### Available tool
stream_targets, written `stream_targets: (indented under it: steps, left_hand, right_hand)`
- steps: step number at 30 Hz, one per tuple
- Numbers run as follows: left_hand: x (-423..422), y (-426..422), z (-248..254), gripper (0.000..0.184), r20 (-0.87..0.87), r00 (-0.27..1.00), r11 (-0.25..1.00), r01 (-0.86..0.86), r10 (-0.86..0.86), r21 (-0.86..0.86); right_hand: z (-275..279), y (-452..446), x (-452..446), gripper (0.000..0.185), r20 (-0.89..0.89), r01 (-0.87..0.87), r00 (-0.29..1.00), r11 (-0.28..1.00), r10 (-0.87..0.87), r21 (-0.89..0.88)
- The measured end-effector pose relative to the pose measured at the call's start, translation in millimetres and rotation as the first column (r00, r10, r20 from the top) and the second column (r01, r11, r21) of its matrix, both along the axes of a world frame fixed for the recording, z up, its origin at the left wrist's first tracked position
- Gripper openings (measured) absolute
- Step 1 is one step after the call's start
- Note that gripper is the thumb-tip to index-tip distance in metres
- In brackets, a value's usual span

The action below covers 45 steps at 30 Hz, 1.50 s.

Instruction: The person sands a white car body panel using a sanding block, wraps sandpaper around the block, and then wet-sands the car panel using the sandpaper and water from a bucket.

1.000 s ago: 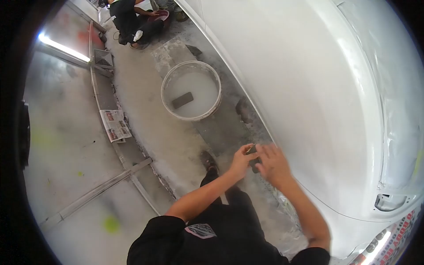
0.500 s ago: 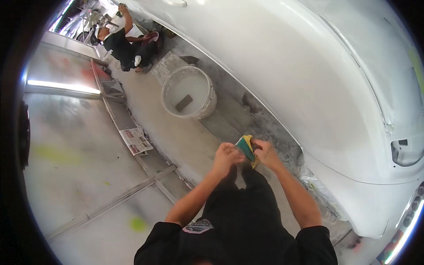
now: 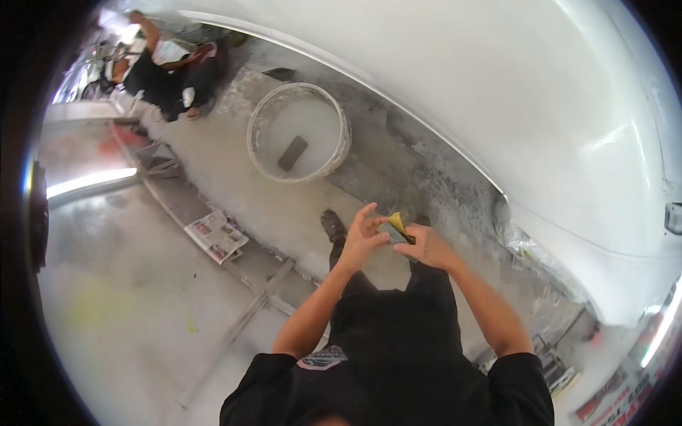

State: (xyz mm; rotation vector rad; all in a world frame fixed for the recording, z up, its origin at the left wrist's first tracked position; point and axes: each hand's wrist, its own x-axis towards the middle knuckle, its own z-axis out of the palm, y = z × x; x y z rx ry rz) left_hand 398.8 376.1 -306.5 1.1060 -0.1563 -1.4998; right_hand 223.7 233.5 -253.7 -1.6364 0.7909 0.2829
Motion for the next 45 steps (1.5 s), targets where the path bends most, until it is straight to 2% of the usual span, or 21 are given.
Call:
stream_targets:
  steps: [3, 5, 6, 7, 10, 13, 14, 16, 18, 20, 22, 25, 26, 28, 30, 32, 35, 36, 38, 41, 45]
  left_hand:
    - [19.8, 32.0, -63.3, 0.085, 0.054, 0.996, 0.998, 0.070, -0.070, 0.003]
    - [19.7, 82.7, -167.8, 0.083, 0.151, 0.973, 0.979, 0.152, -0.173, 0.138]
    - [2.9, 128.5, -230.0, 0.080, 0.560, 0.624, 0.834, 0.472, -0.545, 0.286]
    - [-12.1, 171.8, -288.8, 0.078, 0.769, 0.016, 0.634, 0.577, -0.639, 0.514]
    - [-3.4, 213.3, -228.7, 0.046, 0.678, -0.260, 0.208, 0.824, -0.688, 0.527]
    - [-52.7, 297.5, -234.4, 0.049, 0.778, -0.366, 0.371, 0.723, -0.510, 0.583]
    - [-60.2, 302.2, -218.1, 0.048, 0.693, -0.367, 0.240, 0.753, -0.620, 0.613]
    - [-84.8, 348.9, -203.5, 0.048, 0.839, -0.541, 0.525, 0.701, -0.049, 0.483]
    - [-72.8, 340.8, -173.1, 0.046, 0.794, -0.307, 0.311, 0.799, -0.525, 0.515]
    - [-50.3, 306.3, -149.9, 0.045, 0.415, -0.077, 0.171, 0.832, -0.907, 0.528]
    - [-35.4, 280.2, -144.9, 0.043, 0.255, 0.046, 0.181, 0.823, -0.966, 0.538]
    - [-10.6, 285.5, -181.5, 0.048, 0.666, 0.388, 0.622, 0.768, -0.637, 0.148]
    - [-22.0, 262.5, -191.3, 0.042, 0.708, 0.103, 0.532, 0.736, -0.699, 0.418]
    - [-7.9, 177.8, -163.4, 0.040, 0.454, 0.361, 0.488, 0.849, -0.815, 0.200]
    - [-19.0, 144.8, -131.2, 0.035, 0.262, 0.411, 0.442, 0.894, -0.873, 0.072]
    - [-42.2, 135.5, -104.6, 0.028, 0.266, 0.330, 0.358, 0.931, -0.906, 0.065]
    - [-93.9, 185.3, -97.2, 0.023, 0.236, 0.527, 0.482, 0.848, -0.817, -0.221]
    - [-99.9, 193.8, -89.3, 0.022, 0.148, 0.533, 0.469, 0.822, -0.833, -0.323]
    - [-90.4, 179.1, -61.5, 0.022, -0.155, 0.310, 0.339, 0.731, -0.938, -0.592]
    - [-56.2, 159.7, -67.9, 0.026, -0.014, 0.387, 0.353, 0.826, -0.922, -0.440]
    - [21.6, 108.0, -112.8, 0.030, 0.252, 0.444, 0.381, 0.887, -0.860, -0.262]
  right_hand:
    - [-31.1, 16.5, 33.4, 0.043, -0.099, 0.025, 0.994, 0.990, -0.039, -0.139]
    - [-38.8, 20.6, 72.5, 0.043, -0.129, 0.097, 0.985, 0.985, -0.115, -0.140]
    - [-28.3, 19.7, 97.4, 0.044, -0.132, 0.163, 0.975, 0.981, -0.177, -0.110]
    - [-21.2, 19.9, 119.9, 0.045, -0.136, 0.233, 0.960, 0.969, -0.243, -0.087]
    - [-17.8, 24.6, 188.5, 0.054, 0.164, 0.346, 0.934, 0.919, -0.318, -0.191]
    - [-8.9, 11.4, 248.8, 0.058, 0.189, 0.245, 0.962, 0.929, -0.197, -0.279]
    - [-17.5, 5.6, 262.5, 0.054, 0.237, 0.216, 0.961, 0.923, -0.143, -0.318]
    - [-30.6, -9.8, 284.5, 0.054, 0.221, 0.156, 0.971, 0.934, -0.087, -0.321]
    - [-49.5, -24.4, 305.9, 0.052, 0.184, 0.107, 0.982, 0.941, -0.049, -0.321]
    - [-75.1, -40.6, 324.0, 0.048, 0.116, 0.070, 0.993, 0.939, -0.032, -0.336]
    - [-109.7, -58.2, 342.5, 0.043, -0.072, -0.176, 0.984, 0.866, 0.161, -0.468]
    - [-156.6, -66.8, 361.7, 0.032, -0.205, -0.344, 0.939, 0.732, 0.277, -0.588]
    - [-171.9, -69.4, 361.3, 0.029, -0.244, -0.382, 0.924, 0.692, 0.294, -0.613]
    - [-197.4, -69.6, 371.5, 0.019, -0.324, -0.502, 0.864, 0.623, 0.385, -0.600]
    - [-255.8, -57.4, 381.1, 0.017, -0.356, -0.510, 0.858, 0.541, 0.369, -0.668]
    - [-208.6, -56.8, 382.0, 0.024, -0.630, -0.753, 0.655, 0.432, 0.417, -0.497]
    - [-203.6, -54.7, 382.4, 0.029, -0.726, -0.875, 0.481, 0.325, 0.492, -0.359]
    - [-205.1, -54.3, 382.8, 0.030, -0.713, -0.864, 0.498, 0.347, 0.493, -0.364]
    - [-215.1, -60.0, 383.0, 0.032, -0.693, -0.844, 0.531, 0.377, 0.487, -0.382]
    - [-226.4, -67.7, 388.4, 0.032, -0.613, -0.783, 0.620, 0.333, 0.490, -0.525]
    - [-225.8, -56.1, 395.1, 0.036, -0.625, -0.883, 0.469, 0.337, 0.624, -0.326]
